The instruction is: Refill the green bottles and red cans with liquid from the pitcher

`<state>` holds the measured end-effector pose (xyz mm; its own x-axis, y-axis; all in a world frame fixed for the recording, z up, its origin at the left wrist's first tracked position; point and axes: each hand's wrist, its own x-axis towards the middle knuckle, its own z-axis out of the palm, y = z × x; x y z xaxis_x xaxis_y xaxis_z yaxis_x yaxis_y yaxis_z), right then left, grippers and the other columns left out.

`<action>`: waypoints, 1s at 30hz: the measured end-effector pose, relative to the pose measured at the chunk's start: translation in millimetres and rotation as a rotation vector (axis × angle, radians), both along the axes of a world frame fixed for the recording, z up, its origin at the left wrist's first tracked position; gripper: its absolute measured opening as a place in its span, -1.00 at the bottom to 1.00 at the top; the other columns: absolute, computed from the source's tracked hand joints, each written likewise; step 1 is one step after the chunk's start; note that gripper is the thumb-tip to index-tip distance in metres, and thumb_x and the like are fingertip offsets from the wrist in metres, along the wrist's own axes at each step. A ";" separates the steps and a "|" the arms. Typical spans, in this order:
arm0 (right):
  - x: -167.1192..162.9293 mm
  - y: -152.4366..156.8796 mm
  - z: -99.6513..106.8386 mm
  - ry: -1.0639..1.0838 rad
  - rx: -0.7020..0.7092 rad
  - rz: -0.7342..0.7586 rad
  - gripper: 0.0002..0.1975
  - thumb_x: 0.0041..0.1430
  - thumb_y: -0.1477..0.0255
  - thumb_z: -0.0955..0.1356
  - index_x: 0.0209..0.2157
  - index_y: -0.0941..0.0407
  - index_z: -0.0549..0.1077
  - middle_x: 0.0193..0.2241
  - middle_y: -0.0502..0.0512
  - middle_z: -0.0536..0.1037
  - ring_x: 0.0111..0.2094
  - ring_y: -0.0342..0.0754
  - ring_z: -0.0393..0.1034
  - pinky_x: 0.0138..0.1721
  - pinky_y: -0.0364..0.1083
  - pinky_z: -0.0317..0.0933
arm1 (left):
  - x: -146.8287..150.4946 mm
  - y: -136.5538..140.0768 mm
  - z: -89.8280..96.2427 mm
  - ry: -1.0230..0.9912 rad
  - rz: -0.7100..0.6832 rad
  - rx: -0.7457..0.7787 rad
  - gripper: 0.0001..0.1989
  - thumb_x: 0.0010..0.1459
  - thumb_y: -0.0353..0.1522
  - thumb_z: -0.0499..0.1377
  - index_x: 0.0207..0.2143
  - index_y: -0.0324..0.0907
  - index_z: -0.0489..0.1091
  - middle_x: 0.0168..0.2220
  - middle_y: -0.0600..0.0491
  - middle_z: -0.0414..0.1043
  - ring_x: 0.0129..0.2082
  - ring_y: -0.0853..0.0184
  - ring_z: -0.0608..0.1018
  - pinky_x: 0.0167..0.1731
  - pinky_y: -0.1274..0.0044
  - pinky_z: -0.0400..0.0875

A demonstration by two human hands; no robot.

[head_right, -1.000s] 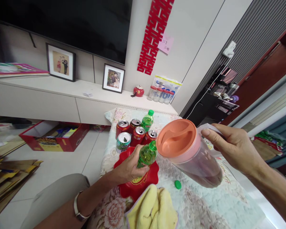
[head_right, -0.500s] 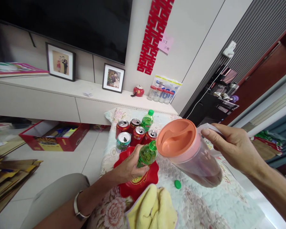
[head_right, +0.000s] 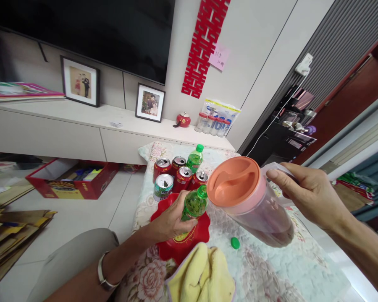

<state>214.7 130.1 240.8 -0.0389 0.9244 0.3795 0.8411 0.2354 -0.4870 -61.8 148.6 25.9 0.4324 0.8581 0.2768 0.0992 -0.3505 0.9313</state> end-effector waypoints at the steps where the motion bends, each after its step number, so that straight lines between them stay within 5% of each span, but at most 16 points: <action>1: 0.2 -0.2 0.0 0.000 0.002 -0.002 -0.38 0.01 -0.22 0.42 -0.45 0.11 0.61 -0.64 0.03 0.34 -0.58 -0.14 0.18 -0.64 -0.22 0.09 | 0.1 0.1 0.3 0.003 -0.001 0.000 -0.51 0.05 -0.37 0.16 0.06 -0.19 0.19 -0.13 -0.02 0.28 -0.05 0.15 0.42 -0.03 0.34 0.44; 30: -3.9 0.5 2.5 0.007 0.002 0.004 -0.37 -0.01 -0.22 0.43 -0.48 0.12 0.61 -0.67 0.00 0.28 -0.61 -0.18 0.10 -0.67 -0.24 0.02 | 0.1 0.4 -0.1 0.015 0.011 0.020 -0.53 0.05 -0.37 0.17 0.04 -0.17 0.20 -0.08 -0.06 0.31 -0.01 0.12 0.44 -0.01 0.30 0.46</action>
<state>210.9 130.5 243.3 -0.0395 0.9233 0.3820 0.8367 0.2395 -0.4925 -61.6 149.0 25.8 0.4272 0.8572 0.2878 0.1172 -0.3681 0.9224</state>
